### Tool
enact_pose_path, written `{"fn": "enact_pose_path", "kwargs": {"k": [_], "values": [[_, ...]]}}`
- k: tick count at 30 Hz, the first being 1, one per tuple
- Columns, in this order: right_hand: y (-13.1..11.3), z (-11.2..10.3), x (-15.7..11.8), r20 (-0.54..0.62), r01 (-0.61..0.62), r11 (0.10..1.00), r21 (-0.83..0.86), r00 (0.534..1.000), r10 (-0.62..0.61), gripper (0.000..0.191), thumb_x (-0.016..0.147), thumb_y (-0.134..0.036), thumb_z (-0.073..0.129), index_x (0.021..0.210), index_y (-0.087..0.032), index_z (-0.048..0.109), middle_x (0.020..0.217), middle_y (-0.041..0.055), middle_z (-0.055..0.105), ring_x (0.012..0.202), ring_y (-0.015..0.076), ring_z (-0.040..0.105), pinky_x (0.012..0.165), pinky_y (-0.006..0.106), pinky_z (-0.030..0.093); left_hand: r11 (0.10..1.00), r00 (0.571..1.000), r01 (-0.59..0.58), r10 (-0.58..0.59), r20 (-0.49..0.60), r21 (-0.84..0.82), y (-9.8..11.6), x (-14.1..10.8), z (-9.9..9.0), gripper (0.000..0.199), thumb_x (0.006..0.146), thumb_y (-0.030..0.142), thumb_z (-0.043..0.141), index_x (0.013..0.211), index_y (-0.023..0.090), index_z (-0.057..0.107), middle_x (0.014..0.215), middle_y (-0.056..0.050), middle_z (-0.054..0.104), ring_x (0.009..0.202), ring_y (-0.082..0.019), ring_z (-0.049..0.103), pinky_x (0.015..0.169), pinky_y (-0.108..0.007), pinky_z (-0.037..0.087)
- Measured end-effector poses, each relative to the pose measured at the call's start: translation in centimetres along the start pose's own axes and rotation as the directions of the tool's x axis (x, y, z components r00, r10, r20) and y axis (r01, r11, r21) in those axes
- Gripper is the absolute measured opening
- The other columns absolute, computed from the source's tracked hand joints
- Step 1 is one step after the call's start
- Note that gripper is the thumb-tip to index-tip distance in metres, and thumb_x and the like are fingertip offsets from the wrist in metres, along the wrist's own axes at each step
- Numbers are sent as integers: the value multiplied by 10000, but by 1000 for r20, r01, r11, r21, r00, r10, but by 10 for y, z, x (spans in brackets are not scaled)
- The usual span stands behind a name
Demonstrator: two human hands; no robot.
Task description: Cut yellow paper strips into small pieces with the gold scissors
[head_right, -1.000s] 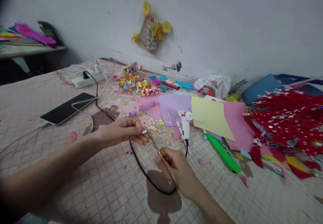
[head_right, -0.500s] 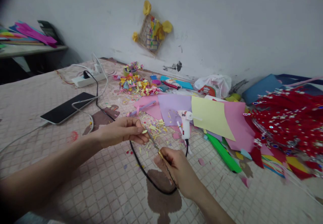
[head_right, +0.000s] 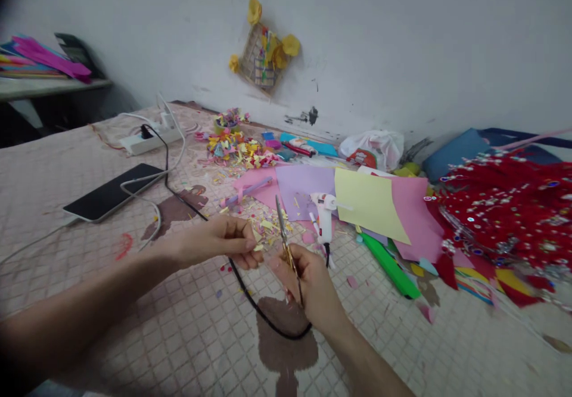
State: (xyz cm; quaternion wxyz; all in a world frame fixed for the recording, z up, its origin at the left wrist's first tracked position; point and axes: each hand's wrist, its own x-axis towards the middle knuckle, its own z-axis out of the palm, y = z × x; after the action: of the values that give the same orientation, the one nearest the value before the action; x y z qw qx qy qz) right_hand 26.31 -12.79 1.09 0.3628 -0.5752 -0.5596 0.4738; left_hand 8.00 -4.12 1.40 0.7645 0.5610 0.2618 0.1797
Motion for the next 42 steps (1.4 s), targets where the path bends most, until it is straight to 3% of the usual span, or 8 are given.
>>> {"fn": "enact_pose_path", "kwargs": {"k": [8, 19, 23, 25, 28, 32, 35, 42], "values": [[3, 5, 7, 15, -1, 1000, 4, 1000, 1, 228, 745, -388, 564, 762, -164, 526, 474, -79, 422, 356, 58, 385, 335, 165, 332, 992, 995, 24, -35, 89, 121, -3, -1, 7, 227, 769, 328, 589, 808, 104, 579, 776, -54, 679, 666, -118, 645, 662, -260, 520], [2, 5, 4, 68, 33, 999, 0, 997, -33, 228, 796, -386, 496, 717, -173, 485, 480, -75, 402, 375, 64, 369, 369, 177, 335, 994, 1000, -20, 23, -21, 107, -16, -3, 18, 235, 743, 336, 610, 761, 106, 567, 689, -30, 644, 604, -84, 605, 608, -212, 500], [11, -4, 4, 61, 46, 985, -165, 997, -37, 268, 839, -415, 443, 717, -179, 480, 481, -66, 403, 392, 83, 388, 392, 195, 319, 996, 999, 33, -31, -31, 79, -23, -22, 26, 217, 755, 331, 589, 730, 122, 534, 724, -44, 658, 625, -97, 609, 606, -224, 492], [13, -10, 3, 24, 109, 922, -370, 994, -107, 269, 833, -391, 462, 658, -187, 462, 501, -48, 429, 441, 101, 417, 432, 209, 317, 996, 997, 43, -39, -62, 74, -25, -34, 25, 210, 757, 322, 588, 736, 122, 527, 740, -53, 659, 640, -105, 608, 615, -236, 489], [15, -16, -1, 7, 137, 716, -685, 983, -182, 257, 819, -369, 495, 631, -199, 450, 520, -30, 483, 483, 127, 455, 476, 229, 303, 996, 993, 24, -15, -116, 82, -27, -47, 18, 194, 769, 310, 573, 749, 123, 524, 761, -54, 652, 653, -107, 600, 617, -239, 482], [17, -25, -12, 23, 131, 512, -849, 977, -211, 213, 803, -386, 524, 687, -214, 477, 568, -18, 565, 505, 157, 527, 485, 243, 313, 984, 979, 16, 21, -202, 178, -23, -58, -1, 186, 795, 310, 535, 743, 132, 515, 761, -51, 651, 655, -111, 596, 620, -244, 481], [24, -40, -27, 29, 135, 474, -870, 974, -225, 123, 798, -345, 526, 800, -223, 522, 646, -3, 614, 571, 178, 582, 522, 258, 382, 960, 960, 45, 35, -279, 276, -19, -64, -15, 181, 811, 305, 509, 759, 132, 517, 752, -47, 649, 639, -103, 586, 612, -234, 479], [60, -96, -73, -74, 39, 502, -864, 976, -203, 289, 799, -460, 497, 973, -236, 550, 869, 51, 682, 711, 213, 652, 624, 306, 501, 916, 921, 77, 86, -379, 394, -15, -68, -34, 171, 807, 296, 506, 748, 137, 520, 731, -32, 637, 579, -86, 551, 542, -201, 459]]}}
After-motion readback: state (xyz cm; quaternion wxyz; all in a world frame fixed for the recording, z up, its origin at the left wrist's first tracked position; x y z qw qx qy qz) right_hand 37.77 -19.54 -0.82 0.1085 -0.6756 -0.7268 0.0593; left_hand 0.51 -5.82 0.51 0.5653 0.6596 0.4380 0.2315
